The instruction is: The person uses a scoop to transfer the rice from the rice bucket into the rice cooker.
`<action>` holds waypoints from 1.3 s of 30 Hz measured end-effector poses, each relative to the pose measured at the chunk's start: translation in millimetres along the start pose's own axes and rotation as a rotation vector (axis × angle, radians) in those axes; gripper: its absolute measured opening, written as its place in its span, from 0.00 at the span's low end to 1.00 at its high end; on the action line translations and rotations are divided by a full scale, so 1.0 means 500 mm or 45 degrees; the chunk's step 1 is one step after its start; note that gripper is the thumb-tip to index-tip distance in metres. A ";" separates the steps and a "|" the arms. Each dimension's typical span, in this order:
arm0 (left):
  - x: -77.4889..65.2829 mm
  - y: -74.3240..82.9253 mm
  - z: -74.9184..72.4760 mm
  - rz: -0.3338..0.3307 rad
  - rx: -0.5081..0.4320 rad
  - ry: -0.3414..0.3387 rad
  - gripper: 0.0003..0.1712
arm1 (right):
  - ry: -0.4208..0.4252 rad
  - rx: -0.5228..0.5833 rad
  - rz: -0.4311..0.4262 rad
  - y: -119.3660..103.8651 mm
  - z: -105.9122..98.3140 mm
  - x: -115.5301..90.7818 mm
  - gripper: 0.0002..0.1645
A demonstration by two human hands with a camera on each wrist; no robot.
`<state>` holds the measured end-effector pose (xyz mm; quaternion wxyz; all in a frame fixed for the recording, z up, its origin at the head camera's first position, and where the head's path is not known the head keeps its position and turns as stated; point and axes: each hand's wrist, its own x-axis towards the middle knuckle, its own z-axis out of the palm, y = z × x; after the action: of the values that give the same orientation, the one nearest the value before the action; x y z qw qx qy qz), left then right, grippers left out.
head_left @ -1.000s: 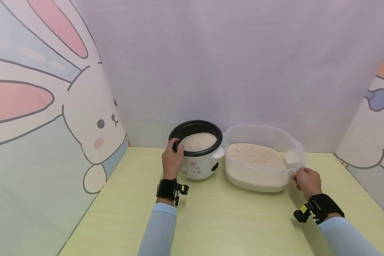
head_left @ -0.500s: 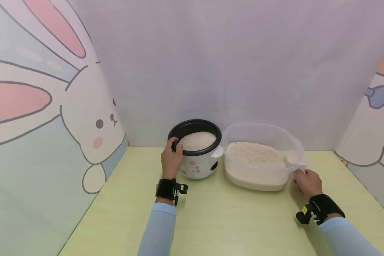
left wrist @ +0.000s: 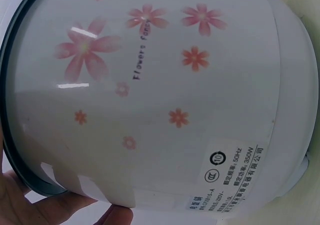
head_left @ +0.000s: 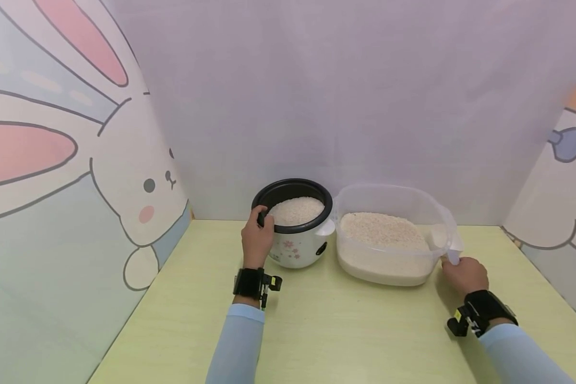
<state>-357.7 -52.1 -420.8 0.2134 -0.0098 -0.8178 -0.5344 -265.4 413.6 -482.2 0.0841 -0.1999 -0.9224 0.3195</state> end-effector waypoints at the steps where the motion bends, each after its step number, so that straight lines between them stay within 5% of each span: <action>1: 0.000 0.000 0.000 0.001 -0.001 0.000 0.24 | -0.003 -0.017 0.007 0.000 -0.002 0.000 0.24; 8: 0.000 0.002 0.001 -0.010 -0.006 0.009 0.21 | -0.085 -0.052 0.105 0.004 -0.012 0.002 0.21; 17: -0.003 -0.003 0.000 -0.015 0.018 0.016 0.24 | -0.130 -0.062 0.046 0.012 -0.013 -0.001 0.25; 26: 0.005 0.002 0.000 0.001 0.025 -0.028 0.30 | 0.012 -0.089 0.064 0.011 -0.006 -0.005 0.38; 31: 0.002 0.003 -0.007 0.016 0.032 -0.047 0.34 | 0.083 -0.103 -0.033 -0.004 0.001 -0.013 0.41; 39: 0.001 0.007 -0.010 -0.006 0.062 -0.121 0.38 | 0.022 -0.108 -0.176 -0.034 -0.008 -0.038 0.38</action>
<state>-355.6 -55.1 -415.7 0.1735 -0.0281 -0.8398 -0.5137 -252.6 395.7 -468.7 0.1053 -0.1419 -0.9460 0.2719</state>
